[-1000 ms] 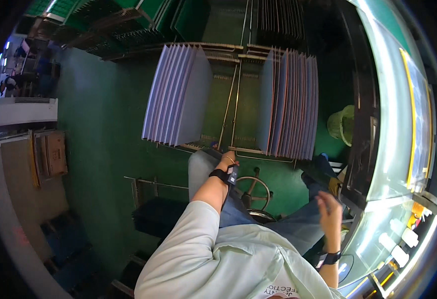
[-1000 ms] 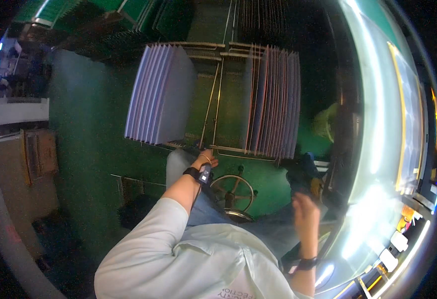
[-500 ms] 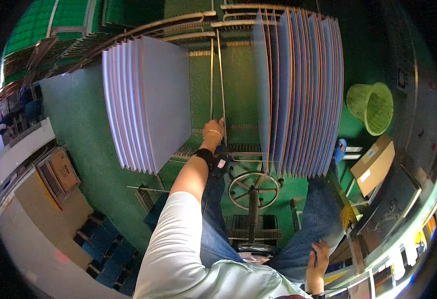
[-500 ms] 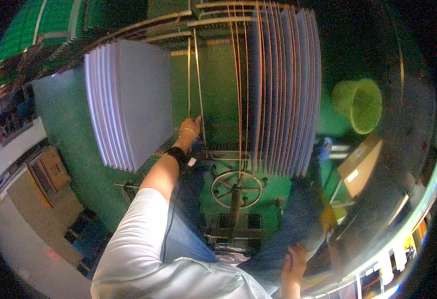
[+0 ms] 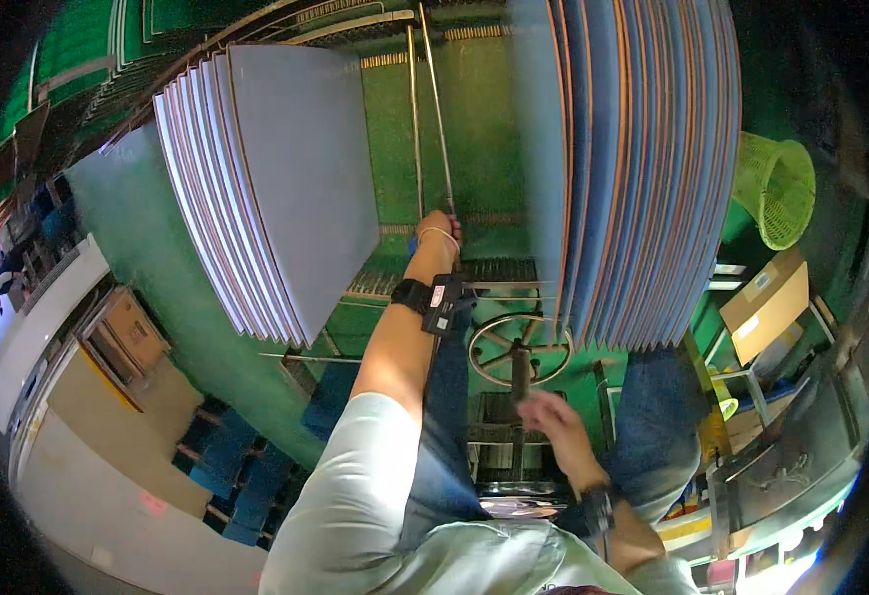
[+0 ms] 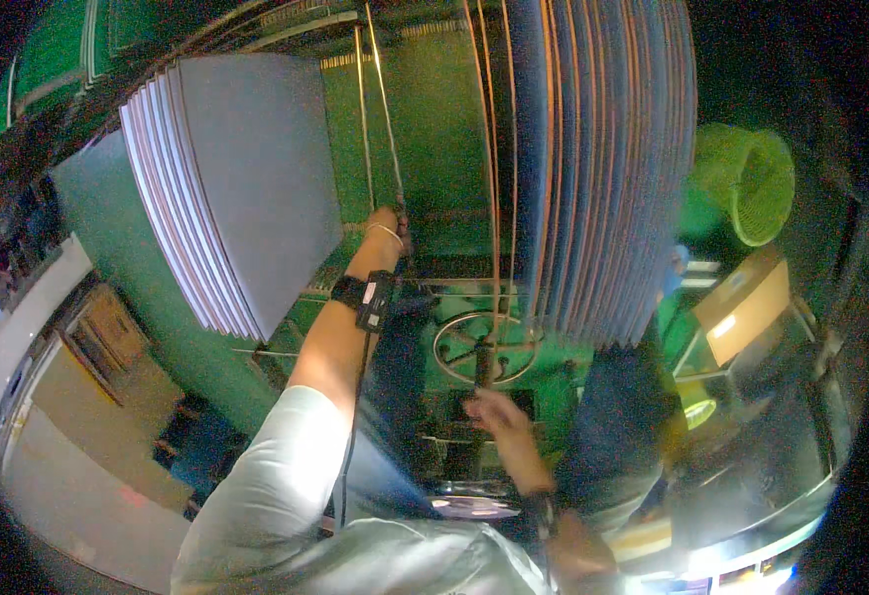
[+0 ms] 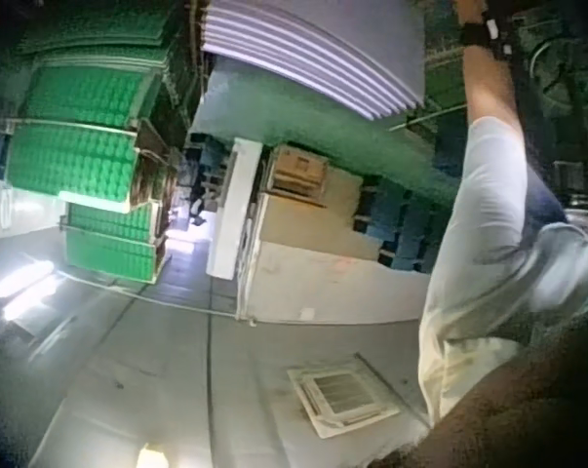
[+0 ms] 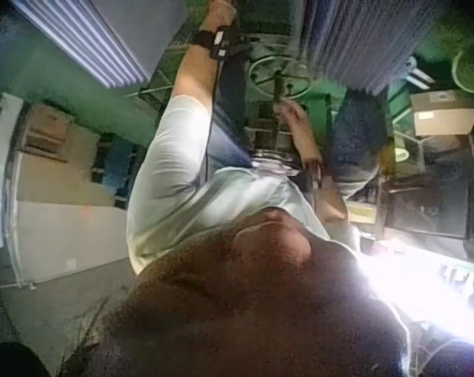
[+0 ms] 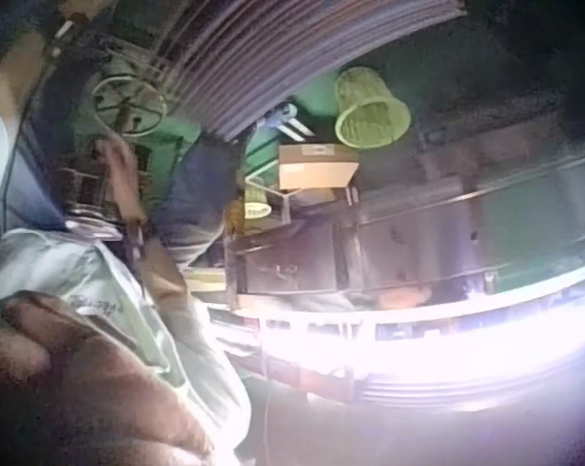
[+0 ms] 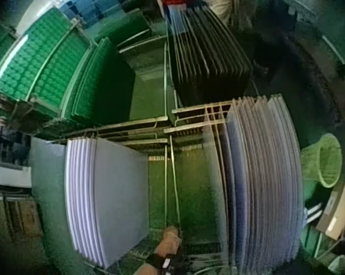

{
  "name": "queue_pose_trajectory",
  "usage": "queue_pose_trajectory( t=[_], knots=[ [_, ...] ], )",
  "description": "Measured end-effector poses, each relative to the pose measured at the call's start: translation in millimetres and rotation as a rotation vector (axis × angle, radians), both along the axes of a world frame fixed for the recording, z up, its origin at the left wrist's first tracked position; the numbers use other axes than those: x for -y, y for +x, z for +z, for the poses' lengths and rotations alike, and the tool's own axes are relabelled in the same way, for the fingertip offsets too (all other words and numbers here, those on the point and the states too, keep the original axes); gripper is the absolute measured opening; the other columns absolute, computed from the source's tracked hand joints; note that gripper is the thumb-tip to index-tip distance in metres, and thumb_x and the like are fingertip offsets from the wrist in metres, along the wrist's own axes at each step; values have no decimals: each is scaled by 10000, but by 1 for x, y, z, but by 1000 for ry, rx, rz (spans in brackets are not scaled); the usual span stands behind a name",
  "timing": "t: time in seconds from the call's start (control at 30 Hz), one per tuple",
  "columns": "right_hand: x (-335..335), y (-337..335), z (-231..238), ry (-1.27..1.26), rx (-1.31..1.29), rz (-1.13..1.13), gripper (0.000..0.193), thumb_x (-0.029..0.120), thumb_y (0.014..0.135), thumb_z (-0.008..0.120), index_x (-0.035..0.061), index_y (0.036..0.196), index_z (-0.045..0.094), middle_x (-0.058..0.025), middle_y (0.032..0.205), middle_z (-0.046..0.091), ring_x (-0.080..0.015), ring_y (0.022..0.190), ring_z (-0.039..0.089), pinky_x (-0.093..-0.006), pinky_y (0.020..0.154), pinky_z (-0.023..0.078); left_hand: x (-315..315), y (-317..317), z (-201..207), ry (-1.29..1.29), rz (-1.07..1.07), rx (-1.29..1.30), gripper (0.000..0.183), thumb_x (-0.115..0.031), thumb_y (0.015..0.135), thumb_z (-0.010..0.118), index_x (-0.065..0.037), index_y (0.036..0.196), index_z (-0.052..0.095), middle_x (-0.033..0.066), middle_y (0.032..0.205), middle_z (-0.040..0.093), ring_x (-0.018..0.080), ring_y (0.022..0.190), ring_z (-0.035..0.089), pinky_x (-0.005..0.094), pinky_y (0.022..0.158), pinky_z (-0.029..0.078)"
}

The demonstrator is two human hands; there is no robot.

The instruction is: Sorting and organizing various industrial sheets on a metal fabrication floor workstation.

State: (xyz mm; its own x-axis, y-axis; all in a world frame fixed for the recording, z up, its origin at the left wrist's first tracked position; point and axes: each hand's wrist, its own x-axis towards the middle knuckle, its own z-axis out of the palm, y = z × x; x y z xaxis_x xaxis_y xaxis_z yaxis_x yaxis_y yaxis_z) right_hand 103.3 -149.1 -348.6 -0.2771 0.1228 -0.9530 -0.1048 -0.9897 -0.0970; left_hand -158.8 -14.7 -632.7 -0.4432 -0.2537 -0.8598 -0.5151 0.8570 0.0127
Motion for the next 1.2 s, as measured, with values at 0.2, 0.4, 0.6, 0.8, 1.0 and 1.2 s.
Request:
queue_pose_trajectory(
  t=[0.2,0.4,0.6,0.8,1.0,1.2],
  knots=[
    [37,-73,-168,-220,-2,-580,516,127,877,520,-6,1321,290,-181,1342,351,-292,1238,368,-398,1021,349,-23,17,63,-2,-1345,-154,253,-171,855,500,30,989,576,196,842,629,344,812,620,425,729,487],
    [21,-111,-223,-286,7,-829,273,78,860,515,-26,1095,421,-154,1161,443,-272,1089,412,-384,963,366,-86,-7,52,636,-1267,-300,499,-327,855,532,43,1187,492,254,1108,566,370,1019,559,388,867,442],
    [31,-112,-232,-411,-1,-932,172,94,856,529,-5,996,524,-112,997,585,-243,975,570,-361,915,461,-114,6,17,745,-1070,-341,526,-345,858,560,35,1214,484,223,969,621,314,896,618,370,818,467],
    [43,-107,-232,-216,-14,-849,200,90,859,499,-13,1030,516,-134,1042,578,-249,1028,556,-325,915,458,-119,9,8,739,-1070,-351,208,-182,868,563,23,872,596,103,602,592,175,511,603,317,511,498],
    [43,-103,-238,-217,-53,-724,192,90,880,463,7,1024,560,-89,999,614,-198,963,593,-285,870,476,-116,12,12,701,-1056,-347,170,-106,862,555,25,754,548,97,577,581,150,483,588,303,464,493],
    [40,-99,-227,168,29,-290,224,-58,832,470,4,996,609,-76,1000,629,-160,926,604,-248,803,482,-111,14,5,721,-986,-334,179,-120,875,537,30,781,560,95,576,581,158,492,600,308,472,501]
  ],
)
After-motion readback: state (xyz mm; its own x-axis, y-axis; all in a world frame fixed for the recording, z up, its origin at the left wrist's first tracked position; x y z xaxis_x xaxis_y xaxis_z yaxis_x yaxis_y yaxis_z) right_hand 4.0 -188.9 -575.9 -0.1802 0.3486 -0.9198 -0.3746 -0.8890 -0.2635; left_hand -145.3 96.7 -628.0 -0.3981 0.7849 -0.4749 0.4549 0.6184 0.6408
